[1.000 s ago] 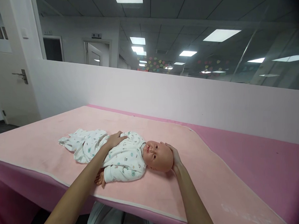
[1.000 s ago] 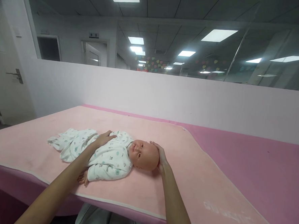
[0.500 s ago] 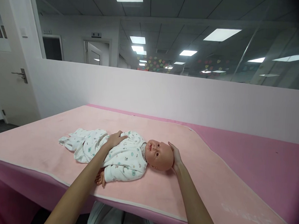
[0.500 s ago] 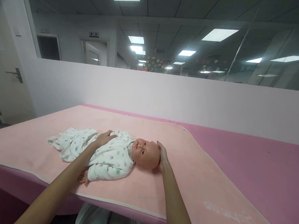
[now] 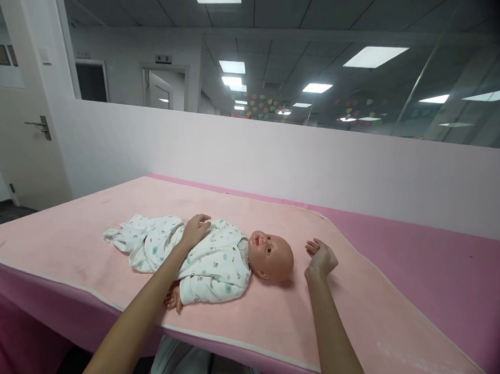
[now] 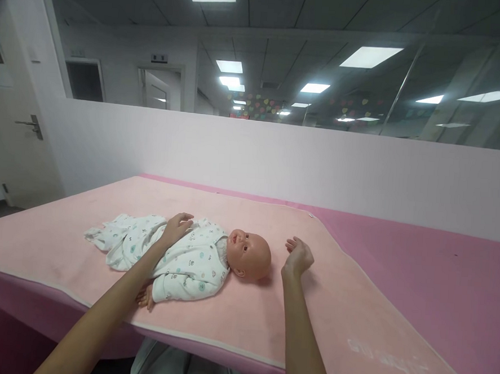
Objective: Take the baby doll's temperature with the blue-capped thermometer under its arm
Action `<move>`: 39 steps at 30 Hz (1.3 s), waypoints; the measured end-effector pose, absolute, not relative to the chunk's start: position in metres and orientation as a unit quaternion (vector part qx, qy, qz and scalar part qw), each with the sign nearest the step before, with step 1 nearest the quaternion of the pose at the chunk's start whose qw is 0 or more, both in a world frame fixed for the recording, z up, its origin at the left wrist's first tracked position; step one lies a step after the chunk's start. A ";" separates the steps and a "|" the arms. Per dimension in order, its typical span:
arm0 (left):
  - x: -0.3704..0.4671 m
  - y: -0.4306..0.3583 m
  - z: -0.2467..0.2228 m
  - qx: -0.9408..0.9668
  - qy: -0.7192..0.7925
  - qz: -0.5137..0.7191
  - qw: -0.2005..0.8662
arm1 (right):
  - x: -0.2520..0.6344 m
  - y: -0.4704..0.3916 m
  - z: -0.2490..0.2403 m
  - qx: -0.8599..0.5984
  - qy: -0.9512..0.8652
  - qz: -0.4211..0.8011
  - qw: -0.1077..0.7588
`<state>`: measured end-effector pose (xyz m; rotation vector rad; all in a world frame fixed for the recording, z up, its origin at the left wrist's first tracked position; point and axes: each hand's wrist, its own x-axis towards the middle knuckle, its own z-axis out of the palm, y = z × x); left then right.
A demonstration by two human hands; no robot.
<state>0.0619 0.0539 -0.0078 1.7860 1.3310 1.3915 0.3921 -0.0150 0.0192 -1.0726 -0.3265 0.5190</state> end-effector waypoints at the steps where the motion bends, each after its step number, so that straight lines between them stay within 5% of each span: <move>1: 0.062 0.052 -0.006 0.652 0.481 0.528 0.256 | 0.392 -0.016 0.023 -0.493 -0.156 0.201 0.832; 9: 0.060 0.026 0.009 0.575 0.339 0.616 0.418 | 0.330 -0.033 0.072 -0.434 -0.365 -0.045 0.823; 13: 0.064 0.012 0.013 0.687 0.292 0.485 0.456 | 0.261 -0.039 0.065 -0.438 -0.580 -0.042 0.685; 17: 0.067 0.007 0.012 0.773 0.268 0.427 0.386 | 0.213 -0.033 0.025 -0.400 -0.785 -0.060 0.468; 19: 0.067 0.008 0.012 0.791 0.264 0.421 0.358 | 0.206 -0.027 0.008 -0.427 -0.795 -0.042 0.428; 28: 0.057 0.003 0.018 0.826 0.224 0.336 0.393 | 0.215 -0.029 -0.003 -0.461 -0.778 -0.014 0.426; 39: 0.059 0.009 0.004 0.639 0.350 0.517 0.449 | 0.216 -0.036 -0.010 -0.367 -0.776 -0.096 0.504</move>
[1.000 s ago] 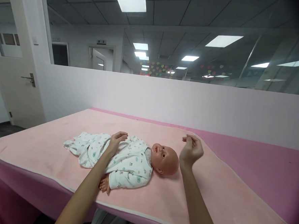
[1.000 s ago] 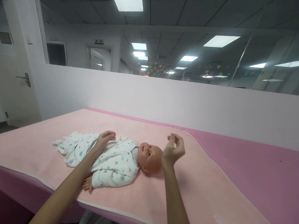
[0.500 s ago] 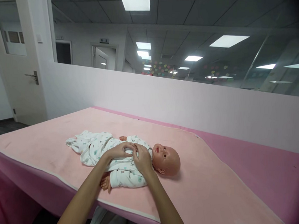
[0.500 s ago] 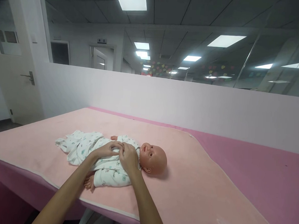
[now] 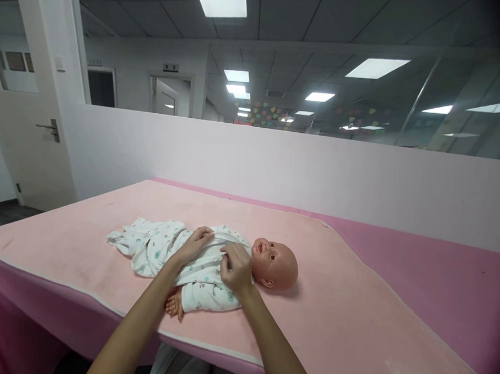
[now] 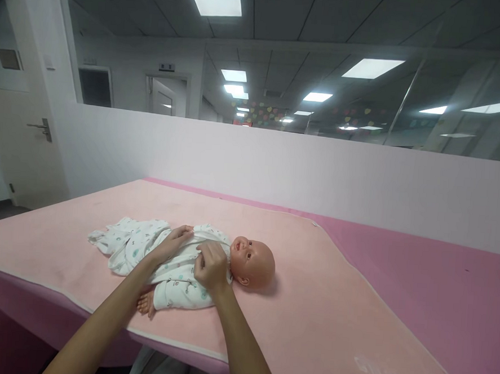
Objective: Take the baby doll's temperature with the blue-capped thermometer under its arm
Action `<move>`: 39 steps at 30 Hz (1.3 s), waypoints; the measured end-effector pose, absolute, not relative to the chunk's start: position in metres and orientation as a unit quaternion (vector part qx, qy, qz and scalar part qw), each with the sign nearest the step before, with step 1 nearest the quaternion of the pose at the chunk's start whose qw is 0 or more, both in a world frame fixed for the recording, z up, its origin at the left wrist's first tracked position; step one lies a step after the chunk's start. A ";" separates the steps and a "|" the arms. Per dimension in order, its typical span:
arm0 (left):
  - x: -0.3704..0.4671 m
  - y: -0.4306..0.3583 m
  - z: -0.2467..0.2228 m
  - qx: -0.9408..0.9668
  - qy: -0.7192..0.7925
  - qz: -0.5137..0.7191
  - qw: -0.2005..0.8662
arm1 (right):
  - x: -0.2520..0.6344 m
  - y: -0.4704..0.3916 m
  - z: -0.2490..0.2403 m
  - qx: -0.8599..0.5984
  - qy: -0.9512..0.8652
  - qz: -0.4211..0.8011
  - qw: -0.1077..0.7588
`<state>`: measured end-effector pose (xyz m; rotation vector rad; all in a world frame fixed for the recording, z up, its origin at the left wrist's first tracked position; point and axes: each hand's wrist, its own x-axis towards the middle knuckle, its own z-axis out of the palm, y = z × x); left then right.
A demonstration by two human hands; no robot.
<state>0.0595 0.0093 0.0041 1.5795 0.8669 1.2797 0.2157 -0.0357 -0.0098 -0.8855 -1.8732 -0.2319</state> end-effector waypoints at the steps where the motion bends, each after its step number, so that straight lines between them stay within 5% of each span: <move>1: 0.059 0.010 0.004 0.613 0.355 0.531 0.465 | 0.215 -0.035 -0.010 -0.373 -0.781 -0.101 0.490; 7: 0.057 0.006 0.009 0.592 0.295 0.502 0.557 | 0.212 -0.026 -0.007 -0.499 -0.739 -0.120 0.436; 17: 0.055 0.002 0.012 0.636 0.295 0.475 0.532 | 0.213 -0.019 -0.011 -0.555 -0.752 -0.165 0.315; 32: 0.056 0.005 0.011 0.599 0.310 0.494 0.549 | 0.212 -0.030 -0.008 -0.496 -0.717 -0.137 0.471; 39: 0.057 0.004 0.012 0.595 0.315 0.513 0.533 | 0.222 -0.024 -0.010 -0.392 -0.700 -0.218 0.556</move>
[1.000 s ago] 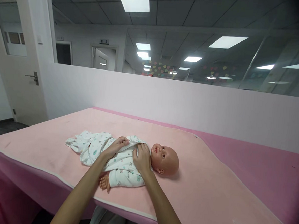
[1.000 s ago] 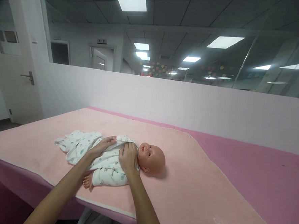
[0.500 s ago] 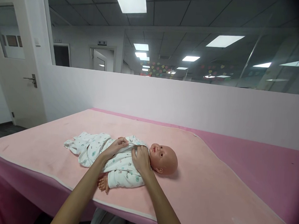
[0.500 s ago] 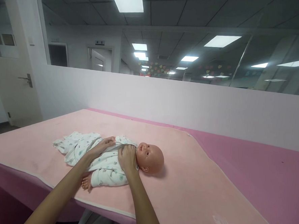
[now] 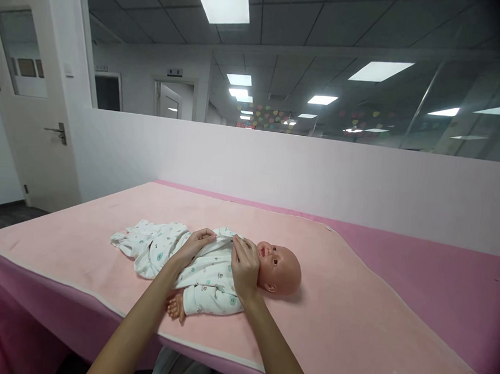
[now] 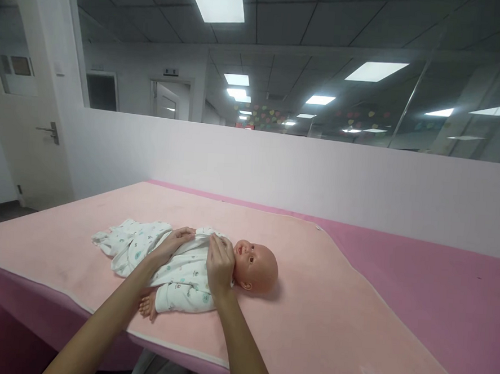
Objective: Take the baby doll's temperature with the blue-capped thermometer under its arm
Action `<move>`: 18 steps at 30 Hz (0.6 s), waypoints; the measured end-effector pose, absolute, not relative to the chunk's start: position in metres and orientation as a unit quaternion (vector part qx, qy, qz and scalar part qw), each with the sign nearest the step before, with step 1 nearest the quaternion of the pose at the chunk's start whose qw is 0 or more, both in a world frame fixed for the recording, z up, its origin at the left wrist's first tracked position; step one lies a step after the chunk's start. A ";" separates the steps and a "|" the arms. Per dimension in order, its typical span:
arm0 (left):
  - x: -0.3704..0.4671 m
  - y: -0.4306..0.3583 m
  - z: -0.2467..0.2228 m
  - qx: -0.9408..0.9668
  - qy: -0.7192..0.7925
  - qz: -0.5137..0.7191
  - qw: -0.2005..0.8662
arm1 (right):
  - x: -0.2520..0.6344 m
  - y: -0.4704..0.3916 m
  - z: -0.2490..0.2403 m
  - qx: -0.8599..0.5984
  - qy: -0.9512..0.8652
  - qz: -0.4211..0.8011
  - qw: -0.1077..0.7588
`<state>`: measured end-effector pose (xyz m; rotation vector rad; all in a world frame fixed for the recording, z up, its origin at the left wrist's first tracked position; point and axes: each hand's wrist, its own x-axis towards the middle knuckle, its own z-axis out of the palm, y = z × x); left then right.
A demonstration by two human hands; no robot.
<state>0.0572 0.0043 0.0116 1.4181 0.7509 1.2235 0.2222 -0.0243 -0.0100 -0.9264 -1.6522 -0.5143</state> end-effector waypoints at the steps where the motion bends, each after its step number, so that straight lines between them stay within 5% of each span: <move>1: 0.057 0.003 0.012 0.620 0.313 0.495 0.522 | 0.225 -0.024 -0.008 -0.387 -0.695 -0.228 0.561; 13: 0.056 -0.003 0.017 0.759 0.264 0.401 0.440 | 0.239 -0.029 0.019 -0.349 -0.542 -0.321 0.694; 18: 0.055 -0.003 0.017 0.750 0.278 0.393 0.453 | 0.228 -0.031 0.019 -0.370 -0.451 -0.202 0.786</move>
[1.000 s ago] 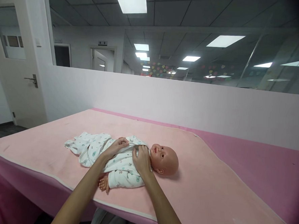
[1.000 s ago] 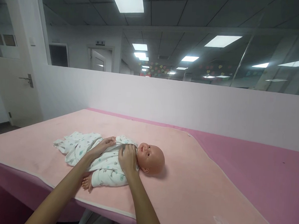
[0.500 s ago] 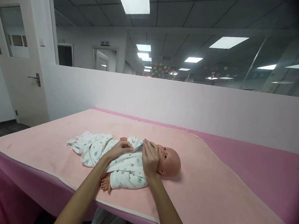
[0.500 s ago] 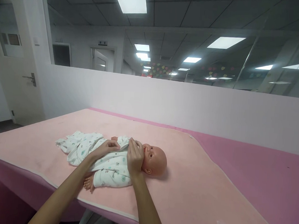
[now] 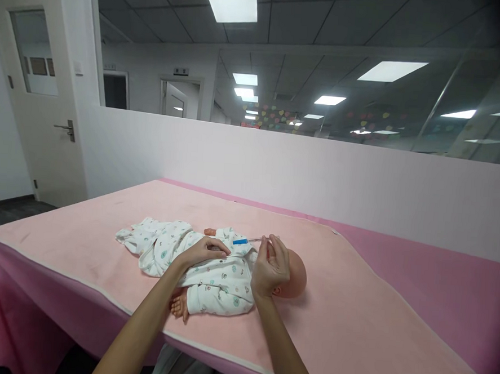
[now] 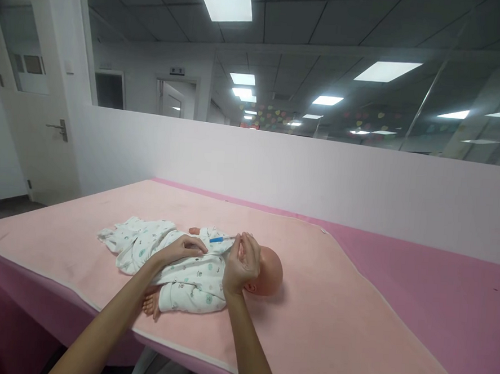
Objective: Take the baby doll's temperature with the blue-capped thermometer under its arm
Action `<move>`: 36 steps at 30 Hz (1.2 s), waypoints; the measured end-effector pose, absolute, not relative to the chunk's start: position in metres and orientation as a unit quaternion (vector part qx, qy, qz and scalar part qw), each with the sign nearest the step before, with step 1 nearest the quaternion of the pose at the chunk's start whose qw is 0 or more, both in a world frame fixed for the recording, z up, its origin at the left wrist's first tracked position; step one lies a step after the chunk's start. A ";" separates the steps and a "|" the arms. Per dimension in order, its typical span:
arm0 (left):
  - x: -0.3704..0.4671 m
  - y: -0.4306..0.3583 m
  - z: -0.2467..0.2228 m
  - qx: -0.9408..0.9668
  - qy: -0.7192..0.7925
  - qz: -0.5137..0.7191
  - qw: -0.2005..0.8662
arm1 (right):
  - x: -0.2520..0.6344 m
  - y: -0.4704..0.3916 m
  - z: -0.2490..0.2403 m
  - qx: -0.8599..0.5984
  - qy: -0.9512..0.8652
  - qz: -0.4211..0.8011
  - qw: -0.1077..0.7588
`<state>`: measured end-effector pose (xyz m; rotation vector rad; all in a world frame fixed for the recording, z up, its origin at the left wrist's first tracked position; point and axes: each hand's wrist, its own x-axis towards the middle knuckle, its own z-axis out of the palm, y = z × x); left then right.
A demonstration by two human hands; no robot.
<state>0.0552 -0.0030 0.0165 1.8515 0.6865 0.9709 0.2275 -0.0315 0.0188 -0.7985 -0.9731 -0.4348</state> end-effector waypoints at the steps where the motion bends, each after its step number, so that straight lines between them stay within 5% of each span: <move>1: 0.055 -0.003 0.016 0.743 0.284 0.395 0.460 | 0.224 -0.032 0.018 -0.368 -0.445 -0.170 0.799; 12: 0.053 0.010 0.001 0.572 0.302 0.527 0.551 | 0.200 -0.044 0.011 -0.328 -0.499 0.023 0.802; 36: 0.046 0.006 0.005 0.450 0.122 0.545 0.697 | 0.211 -0.033 0.002 -0.386 -0.505 0.033 0.771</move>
